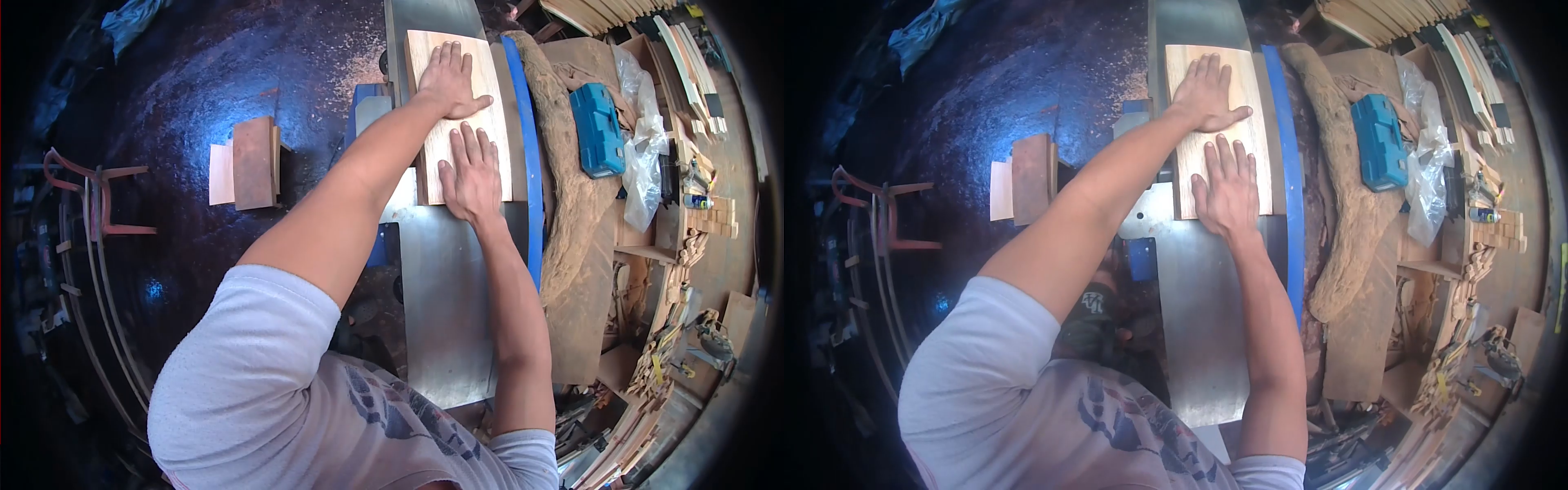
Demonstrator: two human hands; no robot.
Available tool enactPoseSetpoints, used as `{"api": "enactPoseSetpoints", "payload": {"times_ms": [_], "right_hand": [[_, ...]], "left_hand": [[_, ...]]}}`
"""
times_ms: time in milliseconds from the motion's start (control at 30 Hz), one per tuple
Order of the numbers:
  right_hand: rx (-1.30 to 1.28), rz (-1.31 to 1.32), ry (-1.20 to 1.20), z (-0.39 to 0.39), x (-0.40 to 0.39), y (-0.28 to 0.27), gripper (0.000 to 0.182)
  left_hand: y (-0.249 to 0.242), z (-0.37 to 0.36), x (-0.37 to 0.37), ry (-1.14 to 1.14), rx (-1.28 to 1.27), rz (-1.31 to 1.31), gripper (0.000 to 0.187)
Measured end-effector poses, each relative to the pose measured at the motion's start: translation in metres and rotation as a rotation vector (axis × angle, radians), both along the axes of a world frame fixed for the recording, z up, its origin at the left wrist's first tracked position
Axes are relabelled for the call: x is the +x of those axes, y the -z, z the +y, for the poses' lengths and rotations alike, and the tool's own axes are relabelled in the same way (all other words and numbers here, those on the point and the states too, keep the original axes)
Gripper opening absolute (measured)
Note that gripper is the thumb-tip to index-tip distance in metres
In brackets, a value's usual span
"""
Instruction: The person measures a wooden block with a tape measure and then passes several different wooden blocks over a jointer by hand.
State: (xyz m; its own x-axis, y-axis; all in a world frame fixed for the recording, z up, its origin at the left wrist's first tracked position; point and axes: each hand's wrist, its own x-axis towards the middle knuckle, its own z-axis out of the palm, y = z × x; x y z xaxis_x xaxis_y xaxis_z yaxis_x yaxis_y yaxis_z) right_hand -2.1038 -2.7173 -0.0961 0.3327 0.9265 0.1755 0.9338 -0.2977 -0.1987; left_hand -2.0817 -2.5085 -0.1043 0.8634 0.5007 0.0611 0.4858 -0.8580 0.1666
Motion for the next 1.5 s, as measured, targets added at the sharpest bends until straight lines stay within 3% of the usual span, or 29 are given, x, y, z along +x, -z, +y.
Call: {"api": "enactPoseSetpoints", "payload": {"times_ms": [1133, 1500], "right_hand": [[-0.117, -0.052, -0.022, 0.071, 0.043, 0.005, 0.07], [-0.131, -0.059, -0.024, 0.111, 0.067, 0.006, 0.07]], "left_hand": [[0.004, 0.069, 0.04, -0.024, -0.008, 0.028, 0.112], [0.006, 0.108, 0.061, -0.01, -0.019, -0.047, 0.104]]}}
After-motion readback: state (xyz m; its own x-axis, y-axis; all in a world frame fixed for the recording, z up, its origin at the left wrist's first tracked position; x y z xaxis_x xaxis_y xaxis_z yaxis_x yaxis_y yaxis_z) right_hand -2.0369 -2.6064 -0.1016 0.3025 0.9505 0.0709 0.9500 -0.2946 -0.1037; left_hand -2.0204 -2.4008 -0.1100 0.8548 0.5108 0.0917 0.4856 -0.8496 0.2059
